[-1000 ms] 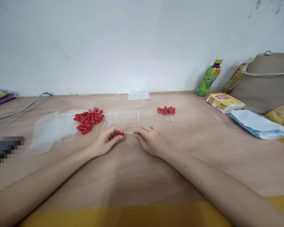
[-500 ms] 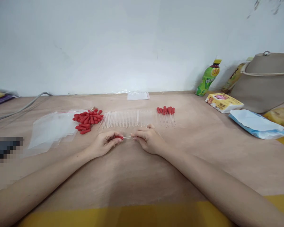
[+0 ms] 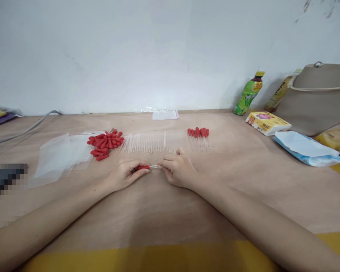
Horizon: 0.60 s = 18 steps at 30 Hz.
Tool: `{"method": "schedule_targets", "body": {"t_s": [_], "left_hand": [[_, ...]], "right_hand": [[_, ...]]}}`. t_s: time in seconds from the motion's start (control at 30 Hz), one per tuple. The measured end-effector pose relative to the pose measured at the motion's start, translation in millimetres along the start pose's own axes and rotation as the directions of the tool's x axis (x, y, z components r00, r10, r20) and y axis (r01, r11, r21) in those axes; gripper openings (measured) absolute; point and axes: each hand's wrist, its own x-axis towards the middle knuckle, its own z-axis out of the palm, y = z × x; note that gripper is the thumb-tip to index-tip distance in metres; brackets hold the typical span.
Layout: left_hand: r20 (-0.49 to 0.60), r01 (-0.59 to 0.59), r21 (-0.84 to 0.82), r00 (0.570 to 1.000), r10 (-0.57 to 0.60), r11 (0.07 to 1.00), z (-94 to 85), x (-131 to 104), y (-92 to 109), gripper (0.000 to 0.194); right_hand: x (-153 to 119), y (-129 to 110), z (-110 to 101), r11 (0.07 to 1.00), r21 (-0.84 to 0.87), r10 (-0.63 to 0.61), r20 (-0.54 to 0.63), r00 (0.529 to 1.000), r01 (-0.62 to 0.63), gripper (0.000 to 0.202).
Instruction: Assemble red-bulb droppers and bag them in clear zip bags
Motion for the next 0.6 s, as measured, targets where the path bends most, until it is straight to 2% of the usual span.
{"method": "schedule_targets", "body": {"t_s": [0.37,0.6], "left_hand": [[-0.021,-0.076,0.044,0.997,0.077,0.996,3.4,2.3,-3.8,0.014],[-0.041,-0.163,0.091,0.985,0.168,0.982,4.3,4.9,-6.8,0.013]], "right_hand": [[5.3,-6.7,8.2,0.999,-0.02,0.03,0.058,0.998,-0.029,0.029],[8.1,-2.6,9.2,0.996,0.027,0.078,0.179,0.981,-0.084,0.032]]}}
